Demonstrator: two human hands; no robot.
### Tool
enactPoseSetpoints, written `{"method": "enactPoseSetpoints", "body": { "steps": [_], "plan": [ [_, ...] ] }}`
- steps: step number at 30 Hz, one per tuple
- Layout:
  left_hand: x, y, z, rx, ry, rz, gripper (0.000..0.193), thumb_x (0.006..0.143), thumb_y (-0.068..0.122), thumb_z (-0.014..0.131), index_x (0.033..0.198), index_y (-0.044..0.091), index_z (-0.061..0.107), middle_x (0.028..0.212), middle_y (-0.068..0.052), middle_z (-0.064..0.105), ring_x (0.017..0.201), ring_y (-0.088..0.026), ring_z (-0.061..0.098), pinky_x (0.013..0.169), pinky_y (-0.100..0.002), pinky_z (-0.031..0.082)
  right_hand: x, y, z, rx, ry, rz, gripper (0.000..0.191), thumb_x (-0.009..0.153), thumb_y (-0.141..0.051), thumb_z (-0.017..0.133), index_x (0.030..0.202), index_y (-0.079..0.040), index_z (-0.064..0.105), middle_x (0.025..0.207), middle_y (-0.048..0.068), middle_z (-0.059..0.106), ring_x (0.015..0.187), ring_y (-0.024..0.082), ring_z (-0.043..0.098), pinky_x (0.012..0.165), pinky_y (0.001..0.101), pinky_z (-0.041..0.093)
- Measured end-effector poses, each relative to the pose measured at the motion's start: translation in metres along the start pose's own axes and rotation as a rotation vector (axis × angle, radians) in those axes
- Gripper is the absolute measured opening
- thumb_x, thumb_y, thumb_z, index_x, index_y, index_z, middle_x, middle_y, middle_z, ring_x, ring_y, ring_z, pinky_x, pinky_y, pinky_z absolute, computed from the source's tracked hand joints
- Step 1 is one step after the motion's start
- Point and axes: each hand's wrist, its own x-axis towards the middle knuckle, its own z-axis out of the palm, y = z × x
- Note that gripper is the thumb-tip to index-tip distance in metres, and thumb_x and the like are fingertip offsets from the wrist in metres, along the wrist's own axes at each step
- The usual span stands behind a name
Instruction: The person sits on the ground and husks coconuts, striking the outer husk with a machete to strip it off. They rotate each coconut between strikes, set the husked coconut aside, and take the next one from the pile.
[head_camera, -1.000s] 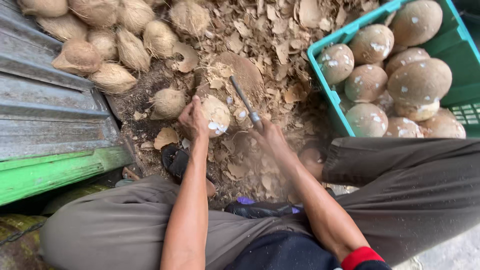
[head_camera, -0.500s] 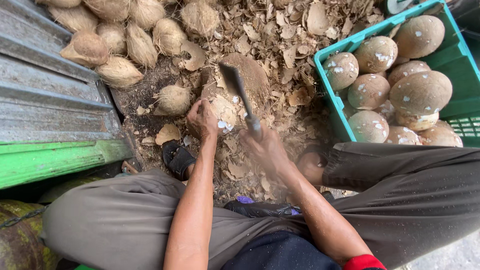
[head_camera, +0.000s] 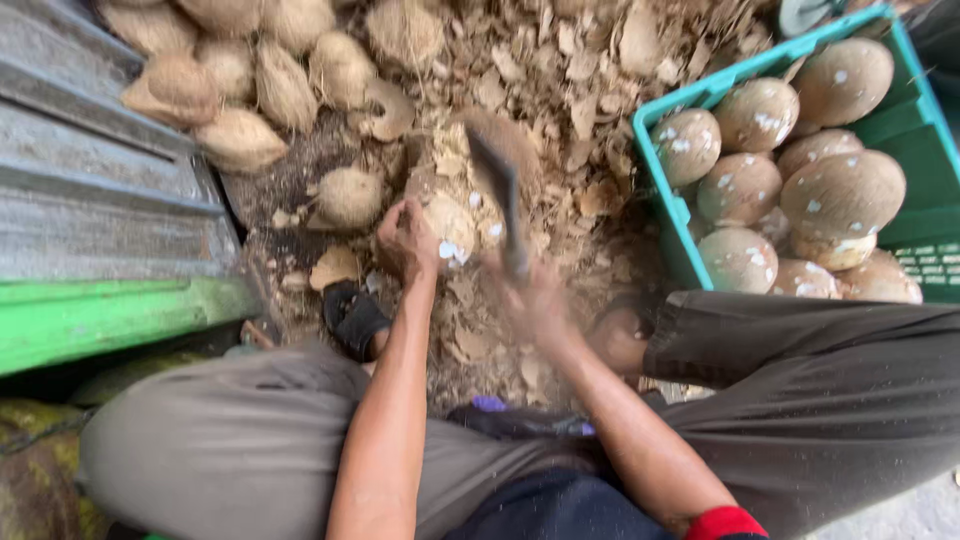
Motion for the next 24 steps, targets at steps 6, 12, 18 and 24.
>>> {"method": "enactPoseSetpoints", "body": {
  "steps": [6, 12, 18, 24],
  "plan": [
    [0.001, 0.005, -0.004, -0.117, -0.050, -0.216, 0.034, 0.087, 0.041, 0.060, 0.091, 0.011, 0.076, 0.093, -0.005, 0.073, 0.080, -0.021, 0.066, 0.078, -0.046, 0.049, 0.016, 0.024, 0.018, -0.165, -0.056, -0.238, 0.021, 0.104, -0.025, 0.056, 0.101, -0.005, 0.063, 0.067, 0.006, 0.062, 0.044, 0.010, 0.054, 0.032, 0.0287, 0.047],
    [0.000, 0.011, -0.007, 0.041, -0.084, -0.200, 0.027, 0.093, 0.039, 0.059, 0.090, 0.017, 0.075, 0.086, -0.004, 0.074, 0.075, -0.019, 0.064, 0.080, -0.039, 0.049, 0.041, 0.078, 0.031, -0.204, 0.002, -0.314, 0.019, 0.102, -0.013, 0.046, 0.102, 0.000, 0.060, 0.060, 0.008, 0.060, 0.042, 0.015, 0.052, 0.032, 0.0278, 0.047],
    [-0.003, -0.013, -0.011, -0.067, 0.016, 0.145, 0.028, 0.092, 0.037, 0.065, 0.082, 0.014, 0.077, 0.075, 0.000, 0.071, 0.068, -0.017, 0.063, 0.067, -0.035, 0.049, 0.044, 0.080, 0.026, -0.190, -0.051, -0.058, 0.027, 0.098, -0.029, 0.069, 0.098, -0.002, 0.076, 0.068, 0.010, 0.069, 0.052, 0.012, 0.060, 0.042, 0.0257, 0.046],
    [0.026, -0.039, 0.007, -0.281, 0.001, -0.059, 0.042, 0.096, 0.026, 0.072, 0.067, 0.000, 0.058, 0.059, -0.006, 0.050, 0.054, -0.019, 0.040, 0.062, -0.036, 0.039, 0.022, 0.037, 0.010, -0.060, -0.160, 0.040, 0.030, 0.098, -0.029, 0.051, 0.117, -0.017, 0.069, 0.078, 0.001, 0.069, 0.042, 0.014, 0.047, 0.034, 0.0299, 0.041]
  ]
}}
